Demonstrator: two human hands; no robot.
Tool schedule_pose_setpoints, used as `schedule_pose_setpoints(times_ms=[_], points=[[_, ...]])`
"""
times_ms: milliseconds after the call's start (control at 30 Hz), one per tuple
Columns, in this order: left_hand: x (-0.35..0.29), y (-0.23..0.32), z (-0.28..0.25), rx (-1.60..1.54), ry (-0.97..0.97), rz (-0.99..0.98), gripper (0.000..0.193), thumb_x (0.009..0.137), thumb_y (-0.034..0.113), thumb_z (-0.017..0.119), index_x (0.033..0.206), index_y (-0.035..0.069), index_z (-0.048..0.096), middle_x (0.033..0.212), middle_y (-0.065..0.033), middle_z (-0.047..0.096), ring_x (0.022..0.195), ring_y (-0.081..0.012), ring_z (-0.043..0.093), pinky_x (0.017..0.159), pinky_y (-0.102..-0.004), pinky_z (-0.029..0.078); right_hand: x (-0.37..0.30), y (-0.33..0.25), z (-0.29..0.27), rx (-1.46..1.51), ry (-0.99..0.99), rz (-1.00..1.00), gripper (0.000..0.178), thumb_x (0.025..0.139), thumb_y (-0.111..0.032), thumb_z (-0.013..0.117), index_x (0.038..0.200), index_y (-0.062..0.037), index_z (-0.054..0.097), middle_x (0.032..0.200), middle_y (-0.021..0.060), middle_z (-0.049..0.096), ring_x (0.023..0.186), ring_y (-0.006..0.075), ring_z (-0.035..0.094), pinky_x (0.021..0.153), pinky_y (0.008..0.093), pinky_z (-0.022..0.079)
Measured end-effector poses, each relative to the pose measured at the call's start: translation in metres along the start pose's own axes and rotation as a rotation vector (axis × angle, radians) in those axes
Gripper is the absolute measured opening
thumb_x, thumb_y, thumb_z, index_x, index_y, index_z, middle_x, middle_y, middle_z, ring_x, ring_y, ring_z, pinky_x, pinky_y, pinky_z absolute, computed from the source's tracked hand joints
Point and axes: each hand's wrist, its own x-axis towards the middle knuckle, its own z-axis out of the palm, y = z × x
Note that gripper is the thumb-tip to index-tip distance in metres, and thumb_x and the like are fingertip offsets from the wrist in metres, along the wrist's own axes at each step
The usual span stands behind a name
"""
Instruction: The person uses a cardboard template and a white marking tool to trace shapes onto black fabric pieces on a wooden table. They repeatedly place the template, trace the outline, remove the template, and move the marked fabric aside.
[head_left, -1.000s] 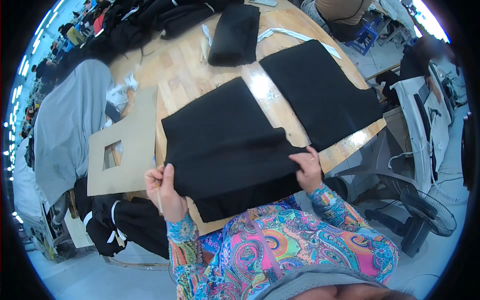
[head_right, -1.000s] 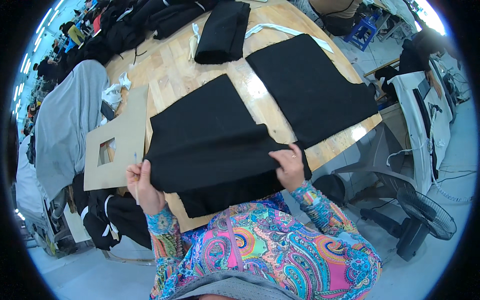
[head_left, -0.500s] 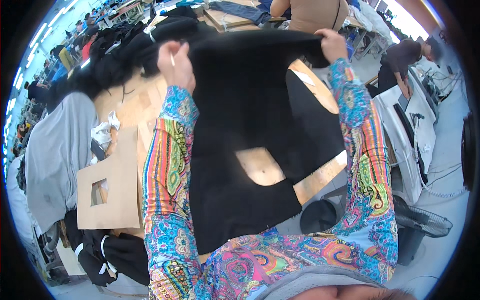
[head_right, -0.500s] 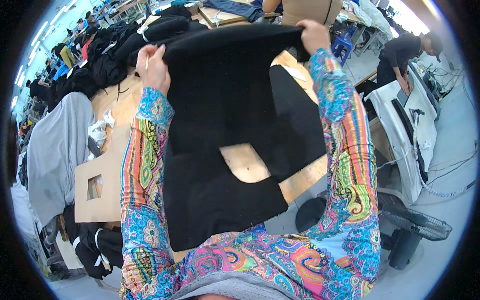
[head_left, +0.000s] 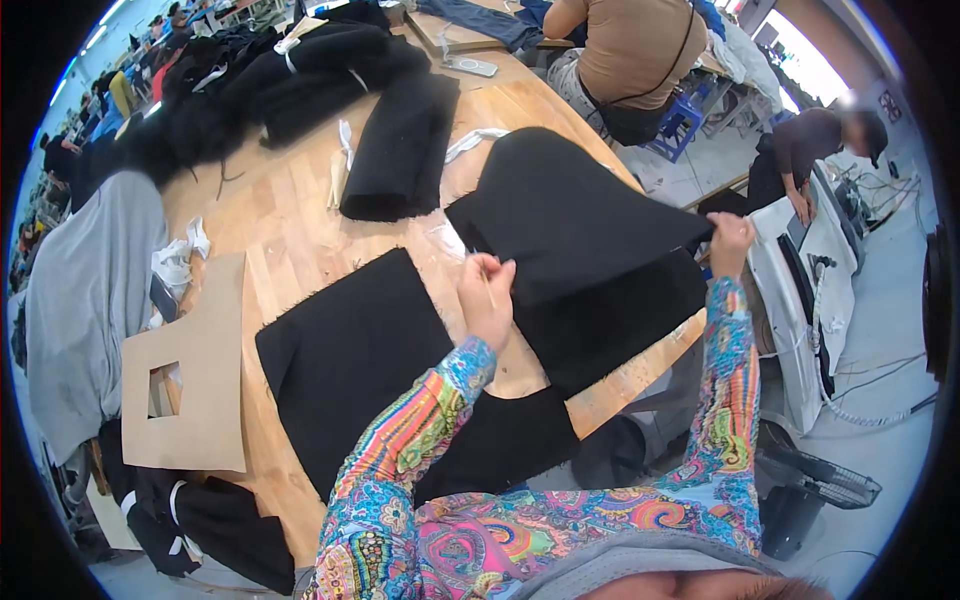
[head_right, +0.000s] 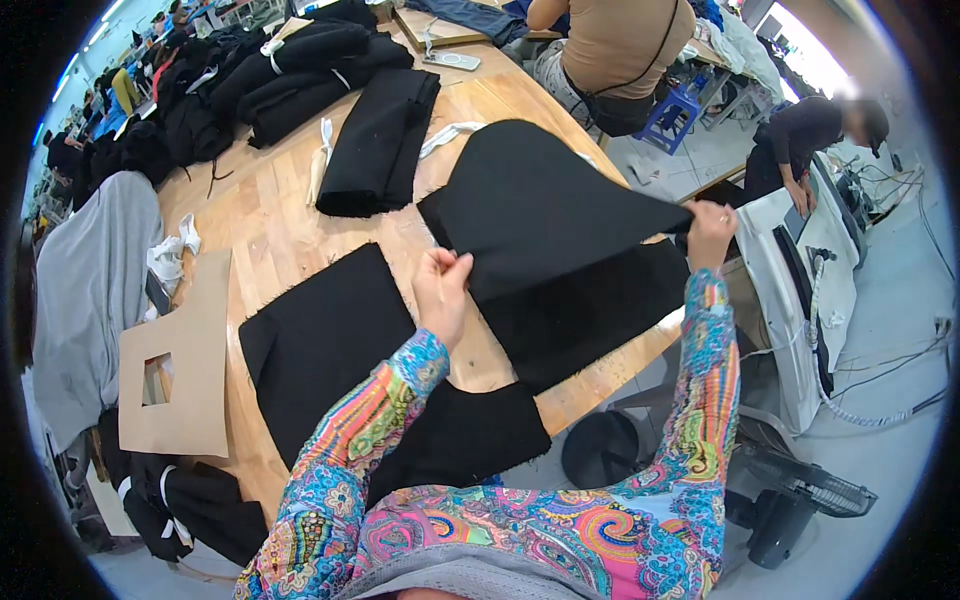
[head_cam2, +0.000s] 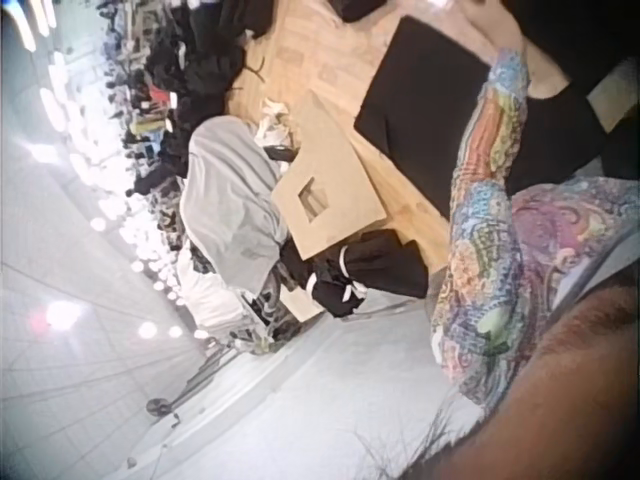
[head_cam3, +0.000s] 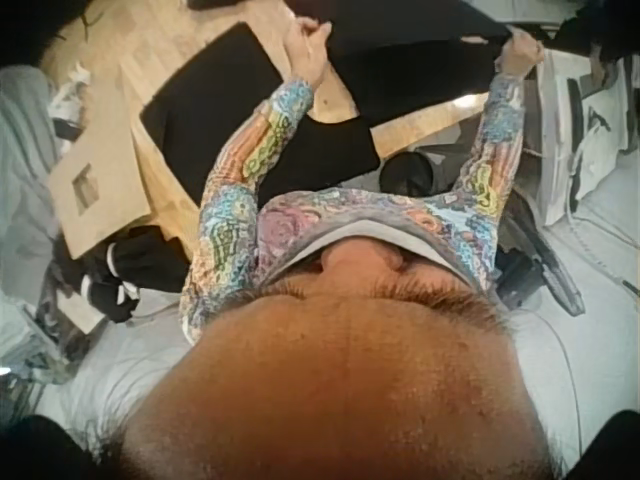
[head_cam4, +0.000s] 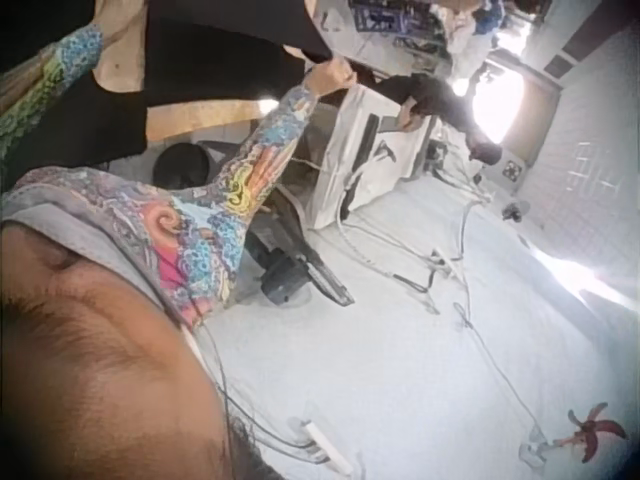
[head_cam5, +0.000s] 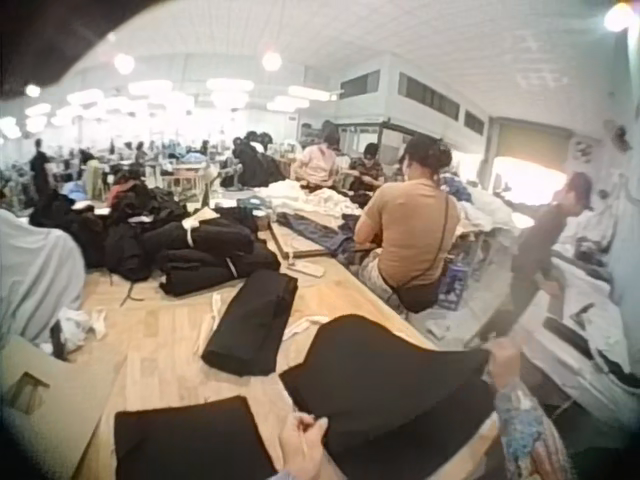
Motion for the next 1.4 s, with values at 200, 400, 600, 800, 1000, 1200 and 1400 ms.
schedule_pose_setpoints(times_ms=[200,400,600,800,1000,1200,1400], points=[[-0.055,-0.053,0.0,0.426,-0.1,-0.077,0.016,0.082,0.002,0.064,0.079,0.005,0.048,0.068,-0.0008,0.05,0.061,-0.008,0.05,0.056,-0.0246,0.044,-0.105,0.023,0.013,-0.103,-0.116,-0.011,0.014,0.075,-0.006,0.057,0.083,-0.0131,0.066,0.085,0.0006,0.06,0.091,0.0179,0.057,0.098,0.0439,0.034],[-0.094,-0.081,0.003,0.54,-0.177,-0.235,0.016,0.082,0.004,0.064,0.078,0.004,0.049,0.063,-0.0035,0.054,0.057,-0.0115,0.056,0.051,-0.0289,0.045,-0.151,0.033,0.013,-0.147,-0.259,0.124,0.014,0.076,-0.007,0.057,0.081,-0.0154,0.067,0.084,0.0014,0.059,0.09,0.019,0.056,0.098,0.0442,0.034],[-0.109,-0.069,0.015,0.59,-0.229,-0.252,0.014,0.082,0.006,0.063,0.082,0.005,0.049,0.062,-0.0058,0.055,0.057,-0.0166,0.058,0.054,-0.0328,0.046,-0.15,0.043,0.023,-0.336,-0.675,0.39,0.019,0.08,-0.012,0.056,0.091,-0.0173,0.07,0.097,0.0001,0.061,0.107,0.0189,0.052,0.102,0.0511,0.028],[-0.122,-0.076,0.003,0.504,-0.214,-0.09,0.015,0.081,0.002,0.062,0.086,0.004,0.048,0.061,-0.0082,0.052,0.059,-0.0191,0.059,0.053,-0.0326,0.045,-0.068,-0.039,0.023,-0.331,-0.754,0.327,0.038,0.082,-0.013,0.054,0.12,-0.0166,0.058,0.132,0.0058,0.046,0.131,0.033,0.031,0.103,0.0646,0.02],[-0.141,0.014,-0.1,0.606,-0.19,0.241,0.016,0.081,0.003,0.064,0.092,0.003,0.052,0.104,-0.0172,0.059,0.092,-0.0269,0.062,0.078,-0.0317,0.05,-0.051,-0.219,-0.032,0.672,-0.404,-0.134,0.042,0.076,-0.013,0.066,0.117,-0.0082,0.057,0.131,0.0147,0.046,0.128,0.0389,0.032,0.107,0.0467,0.026],[-0.227,0.052,-0.231,1.171,-0.01,0.244,0.016,0.077,0.001,0.064,0.088,0.004,0.054,0.113,-0.0147,0.059,0.11,-0.0338,0.053,0.093,-0.0415,0.041,-0.051,-0.425,-0.051,1.241,-0.538,-0.571,0.039,0.074,-0.01,0.07,0.111,-0.0056,0.059,0.123,0.0154,0.051,0.119,0.0343,0.046,0.1,0.0448,0.038],[-0.287,0.062,-0.274,1.321,0.076,0.214,0.017,0.074,0.001,0.064,0.089,0.004,0.056,0.11,-0.014,0.061,0.112,-0.0328,0.052,0.093,-0.0448,0.04,-0.049,-0.57,-0.058,1.038,-0.565,-0.844,0.049,0.084,-0.037,0.06,0.123,-0.0089,0.052,0.135,0.0133,0.042,0.132,0.0323,0.03,0.106,0.0583,0.022]])
